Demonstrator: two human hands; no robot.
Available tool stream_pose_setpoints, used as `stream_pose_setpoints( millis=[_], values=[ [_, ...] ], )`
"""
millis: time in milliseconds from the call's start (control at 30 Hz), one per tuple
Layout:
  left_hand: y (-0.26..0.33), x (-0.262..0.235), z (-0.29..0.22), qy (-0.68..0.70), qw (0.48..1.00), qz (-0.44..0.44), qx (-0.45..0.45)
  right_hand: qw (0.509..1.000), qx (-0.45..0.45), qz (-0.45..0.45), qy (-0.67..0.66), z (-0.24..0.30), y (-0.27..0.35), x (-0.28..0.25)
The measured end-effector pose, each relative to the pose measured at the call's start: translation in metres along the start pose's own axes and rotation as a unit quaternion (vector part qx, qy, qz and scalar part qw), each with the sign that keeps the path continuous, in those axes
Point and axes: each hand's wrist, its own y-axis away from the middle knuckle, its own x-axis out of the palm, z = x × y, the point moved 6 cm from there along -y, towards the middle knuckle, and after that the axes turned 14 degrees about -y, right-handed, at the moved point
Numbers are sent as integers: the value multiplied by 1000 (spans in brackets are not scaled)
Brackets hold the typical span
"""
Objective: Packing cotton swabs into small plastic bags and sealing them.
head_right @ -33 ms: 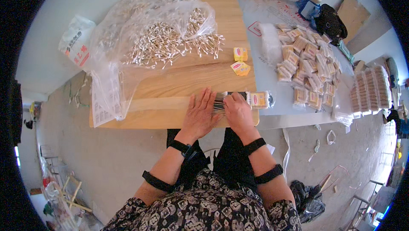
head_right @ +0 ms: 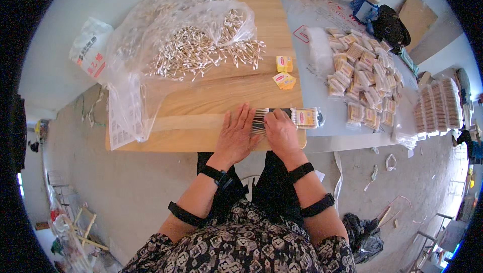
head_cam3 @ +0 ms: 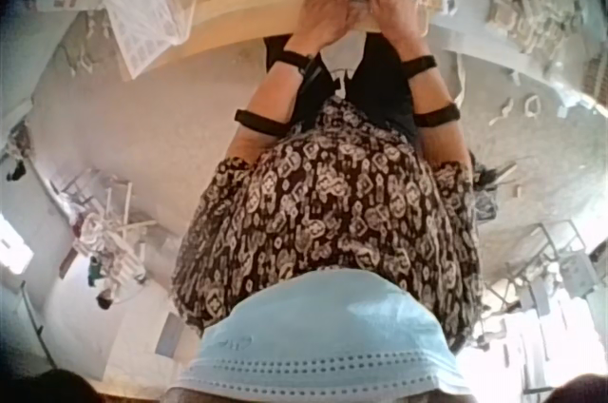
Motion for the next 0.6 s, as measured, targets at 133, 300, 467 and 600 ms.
stream_pose_setpoints(
  millis=[133, 300, 467, 600],
  values=[
    [0, 2, 1, -5, 1000, 20, 1, 995, -63, 28, 78, 5, -2, 6],
    [0, 3, 1, 3, 1000, -11, -5, 998, -60, 9, 17, -4, -3, 7],
    [0, 2, -1, -10, 1000, -16, 4, 990, 99, -11, -96, -23, -14, 2],
    [-1, -1, -2, -21, 999, -29, 10, 983, 174, 13, -61, -27, -17, 1]
  ],
)
